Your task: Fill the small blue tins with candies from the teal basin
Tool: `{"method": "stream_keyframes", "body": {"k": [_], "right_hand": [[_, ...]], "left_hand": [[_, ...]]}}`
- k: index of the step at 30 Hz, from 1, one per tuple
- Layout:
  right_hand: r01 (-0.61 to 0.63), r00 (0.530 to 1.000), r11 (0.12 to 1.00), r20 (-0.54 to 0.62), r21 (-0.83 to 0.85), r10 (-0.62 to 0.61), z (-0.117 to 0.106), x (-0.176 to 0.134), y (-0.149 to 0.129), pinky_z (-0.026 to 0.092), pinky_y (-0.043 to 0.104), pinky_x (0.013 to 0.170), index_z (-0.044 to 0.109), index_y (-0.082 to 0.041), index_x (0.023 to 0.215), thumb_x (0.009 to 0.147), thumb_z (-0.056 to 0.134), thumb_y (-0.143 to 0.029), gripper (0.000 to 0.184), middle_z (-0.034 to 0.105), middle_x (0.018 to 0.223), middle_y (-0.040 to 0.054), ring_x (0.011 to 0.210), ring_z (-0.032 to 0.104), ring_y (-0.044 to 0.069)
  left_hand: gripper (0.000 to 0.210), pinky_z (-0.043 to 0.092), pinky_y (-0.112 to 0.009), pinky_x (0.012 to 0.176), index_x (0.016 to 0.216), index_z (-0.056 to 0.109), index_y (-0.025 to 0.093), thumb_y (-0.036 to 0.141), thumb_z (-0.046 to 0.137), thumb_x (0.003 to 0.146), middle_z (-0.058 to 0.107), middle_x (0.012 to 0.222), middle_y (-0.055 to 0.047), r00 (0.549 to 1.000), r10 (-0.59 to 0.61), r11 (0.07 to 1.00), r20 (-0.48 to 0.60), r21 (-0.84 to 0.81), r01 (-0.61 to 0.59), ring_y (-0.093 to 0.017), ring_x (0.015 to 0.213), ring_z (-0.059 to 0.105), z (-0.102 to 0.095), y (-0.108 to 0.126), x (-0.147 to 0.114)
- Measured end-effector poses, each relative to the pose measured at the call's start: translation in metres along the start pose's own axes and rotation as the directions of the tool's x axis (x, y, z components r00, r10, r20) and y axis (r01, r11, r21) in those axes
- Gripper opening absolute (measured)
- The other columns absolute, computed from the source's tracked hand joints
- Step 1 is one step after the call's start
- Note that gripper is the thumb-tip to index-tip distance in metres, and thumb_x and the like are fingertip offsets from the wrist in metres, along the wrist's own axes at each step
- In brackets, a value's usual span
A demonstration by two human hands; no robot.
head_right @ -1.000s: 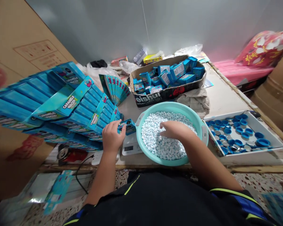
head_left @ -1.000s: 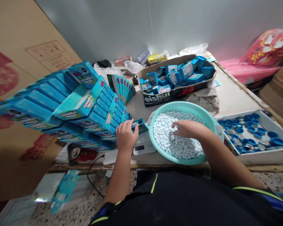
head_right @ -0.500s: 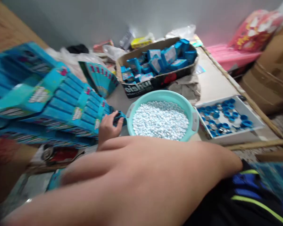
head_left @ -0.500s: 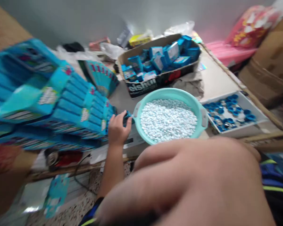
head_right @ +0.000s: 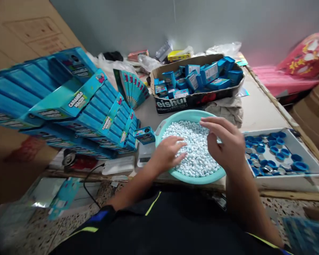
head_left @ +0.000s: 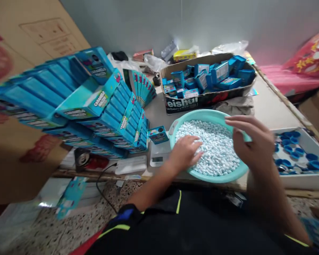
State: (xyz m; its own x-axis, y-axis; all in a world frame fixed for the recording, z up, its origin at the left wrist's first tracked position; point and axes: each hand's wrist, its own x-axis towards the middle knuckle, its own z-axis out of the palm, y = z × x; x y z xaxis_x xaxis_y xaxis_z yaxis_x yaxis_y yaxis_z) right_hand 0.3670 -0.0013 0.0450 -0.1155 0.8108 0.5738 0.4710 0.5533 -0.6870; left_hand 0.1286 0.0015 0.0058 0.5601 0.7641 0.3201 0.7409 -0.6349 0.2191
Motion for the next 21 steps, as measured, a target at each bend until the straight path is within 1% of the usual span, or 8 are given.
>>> {"method": "stream_keyframes", "body": {"k": [2,4,7,8,10,13,17,21], "right_hand": [[0.036,0.999,0.999,0.038,-0.002,-0.036,0.019,0.011,0.025,0.060,0.048,0.091,0.077,-0.030,0.097,0.093,0.053,-0.019,0.027,0.075,0.103,0.0060,0.098,0.073,0.027],[0.002,1.000,1.000,0.005,0.027,-0.002,0.027,0.011,0.043,0.060,0.045,0.086,0.076,-0.028,0.088,0.093,0.055,-0.019,0.023,0.075,0.097,0.0053,0.091,0.072,0.025],[-0.137,0.985,0.983,-0.087,0.121,0.147,0.027,0.005,0.057,0.058,0.040,0.077,0.074,-0.026,0.089,0.093,0.058,-0.023,0.017,0.073,0.093,0.0043,0.085,0.071,0.023],[-0.176,0.982,0.974,-0.038,0.140,0.183,0.027,0.003,0.059,0.058,0.038,0.075,0.074,-0.025,0.091,0.092,0.058,-0.025,0.015,0.073,0.095,0.0047,0.085,0.071,0.023],[-0.222,0.966,0.968,0.166,0.121,0.200,0.027,0.001,0.062,0.058,0.035,0.074,0.073,-0.024,0.097,0.092,0.060,-0.029,0.015,0.072,0.104,0.0069,0.090,0.071,0.022],[-0.218,0.907,0.975,0.376,0.040,0.187,0.031,0.002,0.063,0.058,0.033,0.073,0.072,-0.021,0.104,0.094,0.059,-0.035,0.022,0.069,0.115,0.0108,0.093,0.070,0.022],[-0.220,0.863,0.975,0.459,-0.036,0.212,0.034,0.002,0.064,0.058,0.033,0.071,0.071,-0.021,0.102,0.095,0.056,-0.040,0.025,0.069,0.109,0.0111,0.089,0.069,0.022],[-0.257,0.853,0.965,0.457,-0.055,0.253,0.034,0.002,0.065,0.058,0.034,0.070,0.071,-0.021,0.100,0.093,0.057,-0.043,0.027,0.070,0.103,0.0102,0.089,0.070,0.023]], "left_hand": [[0.033,0.053,-0.042,0.088,0.116,0.070,0.017,0.039,0.067,0.093,0.072,0.119,-0.012,0.980,0.012,1.000,0.198,-0.012,-0.010,-0.029,0.108,0.068,0.011,0.015,0.011],[0.029,0.052,-0.040,0.080,0.109,0.071,0.015,0.039,0.065,0.094,0.073,0.109,-0.012,0.954,0.027,0.999,0.298,-0.030,-0.018,-0.028,0.097,0.069,0.019,0.025,0.017],[0.021,0.048,-0.039,0.072,0.093,0.071,0.013,0.031,0.061,0.096,0.072,0.095,-0.012,0.957,0.055,0.997,0.284,-0.060,-0.039,-0.025,0.087,0.068,0.027,0.031,0.021],[0.020,0.047,-0.039,0.071,0.089,0.071,0.013,0.029,0.061,0.096,0.072,0.092,-0.011,0.962,0.058,0.997,0.267,-0.068,-0.041,-0.025,0.085,0.068,0.028,0.031,0.021],[0.020,0.045,-0.039,0.069,0.082,0.070,0.015,0.028,0.061,0.095,0.072,0.086,-0.009,0.968,0.053,0.997,0.243,-0.074,-0.036,-0.024,0.083,0.067,0.028,0.031,0.020],[0.017,0.042,-0.038,0.070,0.081,0.069,0.016,0.024,0.061,0.094,0.072,0.083,-0.007,0.978,0.057,0.997,0.202,-0.059,-0.046,-0.023,0.084,0.067,0.024,0.031,0.017],[0.017,0.040,-0.037,0.071,0.081,0.068,0.016,0.020,0.057,0.094,0.071,0.083,-0.007,0.984,0.037,0.998,0.173,-0.052,-0.029,-0.021,0.082,0.066,0.021,0.031,0.013],[0.018,0.041,-0.037,0.070,0.085,0.068,0.015,0.020,0.055,0.095,0.070,0.085,-0.007,0.984,0.030,0.998,0.177,-0.056,-0.020,-0.021,0.079,0.066,0.025,0.032,0.013]]}}
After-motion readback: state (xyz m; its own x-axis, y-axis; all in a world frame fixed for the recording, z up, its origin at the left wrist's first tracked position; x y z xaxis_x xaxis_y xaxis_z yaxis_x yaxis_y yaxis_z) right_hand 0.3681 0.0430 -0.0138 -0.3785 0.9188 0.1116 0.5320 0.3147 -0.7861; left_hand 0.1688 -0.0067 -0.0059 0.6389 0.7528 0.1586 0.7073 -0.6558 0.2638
